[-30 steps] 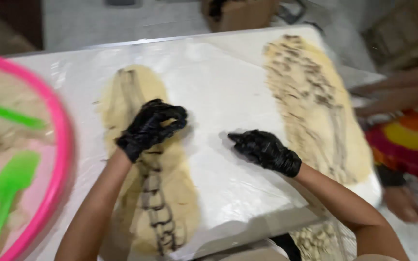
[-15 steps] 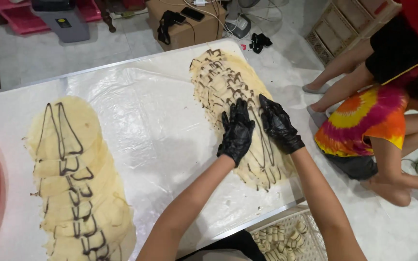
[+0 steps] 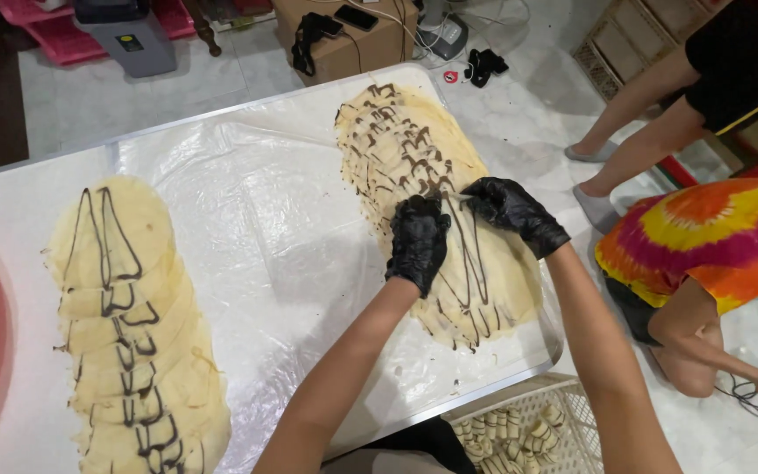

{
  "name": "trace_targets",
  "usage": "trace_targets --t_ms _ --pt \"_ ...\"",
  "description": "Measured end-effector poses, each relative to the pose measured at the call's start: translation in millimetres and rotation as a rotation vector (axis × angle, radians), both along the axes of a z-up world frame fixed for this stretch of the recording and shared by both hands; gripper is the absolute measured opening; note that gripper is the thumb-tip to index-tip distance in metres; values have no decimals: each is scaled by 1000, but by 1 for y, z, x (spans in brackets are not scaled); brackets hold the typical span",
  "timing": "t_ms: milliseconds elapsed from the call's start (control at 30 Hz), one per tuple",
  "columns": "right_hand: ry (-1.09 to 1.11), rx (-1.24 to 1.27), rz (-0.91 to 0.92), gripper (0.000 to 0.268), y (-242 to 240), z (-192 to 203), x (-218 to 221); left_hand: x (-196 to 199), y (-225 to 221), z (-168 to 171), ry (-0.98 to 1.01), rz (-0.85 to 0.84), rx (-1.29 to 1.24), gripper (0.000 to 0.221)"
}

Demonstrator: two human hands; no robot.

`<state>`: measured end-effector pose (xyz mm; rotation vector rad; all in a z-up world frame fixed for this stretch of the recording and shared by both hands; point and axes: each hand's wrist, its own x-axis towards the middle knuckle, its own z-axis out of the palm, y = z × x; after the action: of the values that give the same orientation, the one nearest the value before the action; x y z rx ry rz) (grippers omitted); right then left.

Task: Fold and roll thin sheets of dough decorated with chocolate drizzle into compact rolls.

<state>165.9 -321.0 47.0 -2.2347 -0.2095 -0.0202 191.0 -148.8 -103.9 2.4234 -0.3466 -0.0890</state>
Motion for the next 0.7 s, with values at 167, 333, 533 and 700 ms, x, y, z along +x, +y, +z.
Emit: trace_targets --t_ms 167,333,533,700 --pt "108 153 141 23 -17 11 -7 28 38 52 -464 -196 -2 80" --pt "313 317 174 20 -24 18 -32 11 26 110 532 50 -1209 24" --pt "395 607 143 38 -4 46 -115 -66 88 94 326 -604 -590 40" --pt "2125 2866 -157 71 -54 -30 -202 -133 130 230 635 -750 -64 81"
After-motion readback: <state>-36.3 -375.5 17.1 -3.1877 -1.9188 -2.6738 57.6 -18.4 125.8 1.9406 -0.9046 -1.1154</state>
